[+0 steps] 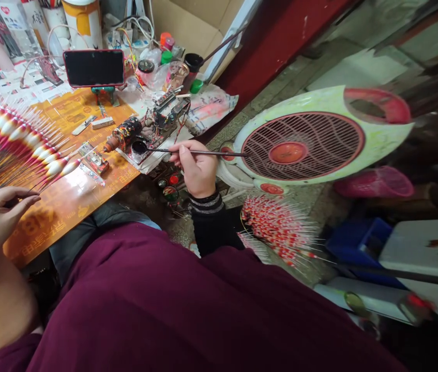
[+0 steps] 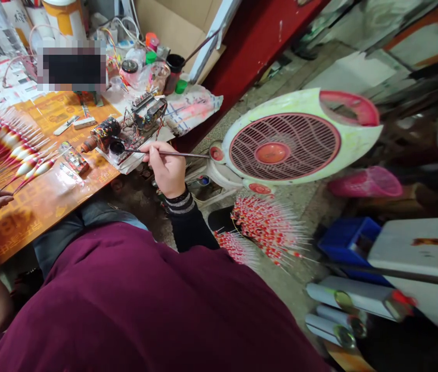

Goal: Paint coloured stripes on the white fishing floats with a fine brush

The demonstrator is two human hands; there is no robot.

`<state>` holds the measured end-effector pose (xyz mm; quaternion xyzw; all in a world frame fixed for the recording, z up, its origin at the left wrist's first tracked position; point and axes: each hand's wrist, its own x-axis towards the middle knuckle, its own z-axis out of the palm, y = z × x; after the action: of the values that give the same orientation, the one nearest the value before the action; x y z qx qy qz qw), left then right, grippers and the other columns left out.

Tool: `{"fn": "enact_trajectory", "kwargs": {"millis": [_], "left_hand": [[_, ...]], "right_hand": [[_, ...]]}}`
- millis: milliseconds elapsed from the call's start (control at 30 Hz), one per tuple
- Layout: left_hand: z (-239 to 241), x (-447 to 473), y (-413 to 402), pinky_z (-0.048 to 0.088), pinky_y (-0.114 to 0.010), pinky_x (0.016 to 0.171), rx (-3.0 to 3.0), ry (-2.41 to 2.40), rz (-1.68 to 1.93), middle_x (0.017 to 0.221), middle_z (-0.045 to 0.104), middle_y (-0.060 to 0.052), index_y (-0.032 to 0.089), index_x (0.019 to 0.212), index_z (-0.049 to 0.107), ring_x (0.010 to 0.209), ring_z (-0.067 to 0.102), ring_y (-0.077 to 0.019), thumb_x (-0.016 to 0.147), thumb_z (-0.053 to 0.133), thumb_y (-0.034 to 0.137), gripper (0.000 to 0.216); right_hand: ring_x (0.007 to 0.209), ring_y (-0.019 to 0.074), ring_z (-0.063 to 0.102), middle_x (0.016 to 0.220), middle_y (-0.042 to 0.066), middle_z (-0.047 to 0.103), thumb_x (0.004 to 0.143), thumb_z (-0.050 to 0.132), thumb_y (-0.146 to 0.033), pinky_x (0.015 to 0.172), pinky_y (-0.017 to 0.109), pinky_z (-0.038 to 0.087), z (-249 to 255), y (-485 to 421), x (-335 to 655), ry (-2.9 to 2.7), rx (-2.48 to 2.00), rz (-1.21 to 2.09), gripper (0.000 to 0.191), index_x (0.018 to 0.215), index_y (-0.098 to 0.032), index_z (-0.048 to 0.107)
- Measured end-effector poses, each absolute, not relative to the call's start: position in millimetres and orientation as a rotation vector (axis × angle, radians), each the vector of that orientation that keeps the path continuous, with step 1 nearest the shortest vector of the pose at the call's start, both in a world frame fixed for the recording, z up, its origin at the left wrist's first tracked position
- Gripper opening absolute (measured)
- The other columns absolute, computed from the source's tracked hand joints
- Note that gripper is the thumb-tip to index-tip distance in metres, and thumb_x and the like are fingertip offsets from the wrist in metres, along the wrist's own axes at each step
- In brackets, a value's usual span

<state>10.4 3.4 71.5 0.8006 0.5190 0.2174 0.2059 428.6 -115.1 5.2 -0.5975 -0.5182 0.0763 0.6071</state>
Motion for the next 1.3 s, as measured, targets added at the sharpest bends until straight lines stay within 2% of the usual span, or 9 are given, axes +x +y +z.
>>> {"fn": "enact_trajectory", "kwargs": {"millis": [133,300,600,733,933,1100,1300], "left_hand": [[70,7,4,0.052,-0.031,0.07,2.204,1.427,0.574,0.091,0.082,-0.004,0.022,0.094,0.08,0.076,0.074,-0.0221,0.085,0.07,0.05,0.031],[65,2,7,0.052,-0.032,0.071,2.21,1.406,0.568,0.091,0.083,-0.004,0.023,0.095,0.08,0.077,0.074,-0.0228,0.086,0.069,0.051,0.032],[67,3,7,0.051,-0.031,0.071,2.191,1.456,0.489,0.092,0.082,-0.004,0.022,0.095,0.081,0.077,0.073,-0.0214,0.084,0.07,0.053,0.035],[70,6,5,0.052,-0.031,0.073,2.152,1.466,0.475,0.092,0.082,-0.005,0.02,0.094,0.079,0.082,0.074,-0.0228,0.083,0.069,0.053,0.036],[72,9,3,0.052,-0.026,0.072,2.069,1.431,0.425,0.086,0.081,-0.003,0.019,0.093,0.079,0.079,0.073,-0.0188,0.082,0.068,0.046,0.031],[74,10,3,0.046,-0.027,0.069,2.08,1.456,0.357,0.081,0.079,-0.003,0.018,0.087,0.08,0.073,0.067,-0.0171,0.078,0.069,0.052,0.036],[75,16,2,0.042,-0.028,0.066,2.073,1.443,0.348,0.076,0.076,-0.003,0.019,0.081,0.079,0.068,0.061,-0.0163,0.075,0.069,0.054,0.037]], "right_hand": [[0.057,0.0089,0.063,0.073,-0.003,0.069,0.108,0.05,-0.064,0.054,0.022,0.053,-6,-106,423,-1.103,-1.342,0.234,0.048,0.101,-0.025,0.076],[0.052,0.0091,0.061,0.073,-0.002,0.072,0.104,0.056,-0.066,0.048,0.023,0.049,-20,-96,420,-1.032,-1.345,0.262,0.047,0.105,-0.025,0.079],[0.052,0.0076,0.061,0.072,-0.002,0.074,0.104,0.057,-0.065,0.048,0.019,0.049,-21,-107,430,-0.928,-1.359,0.21,0.048,0.101,-0.022,0.078],[0.055,0.0082,0.063,0.074,-0.002,0.074,0.106,0.056,-0.062,0.052,0.02,0.054,-17,-111,427,-0.982,-1.336,0.183,0.044,0.102,-0.024,0.077],[0.076,0.0145,0.075,0.093,0.002,0.078,0.104,0.061,-0.056,0.068,0.028,0.065,-12,-118,420,-1.183,-1.333,0.222,0.036,0.105,-0.024,0.078],[0.075,0.0148,0.073,0.088,0.002,0.075,0.105,0.06,-0.049,0.066,0.028,0.062,-19,-126,414,-1.092,-1.303,0.148,0.031,0.101,-0.024,0.077],[0.068,0.0149,0.067,0.082,0.0,0.067,0.108,0.051,-0.035,0.057,0.028,0.055,-30,-130,377,-1.086,-1.126,0.053,0.025,0.103,-0.027,0.075]]}}
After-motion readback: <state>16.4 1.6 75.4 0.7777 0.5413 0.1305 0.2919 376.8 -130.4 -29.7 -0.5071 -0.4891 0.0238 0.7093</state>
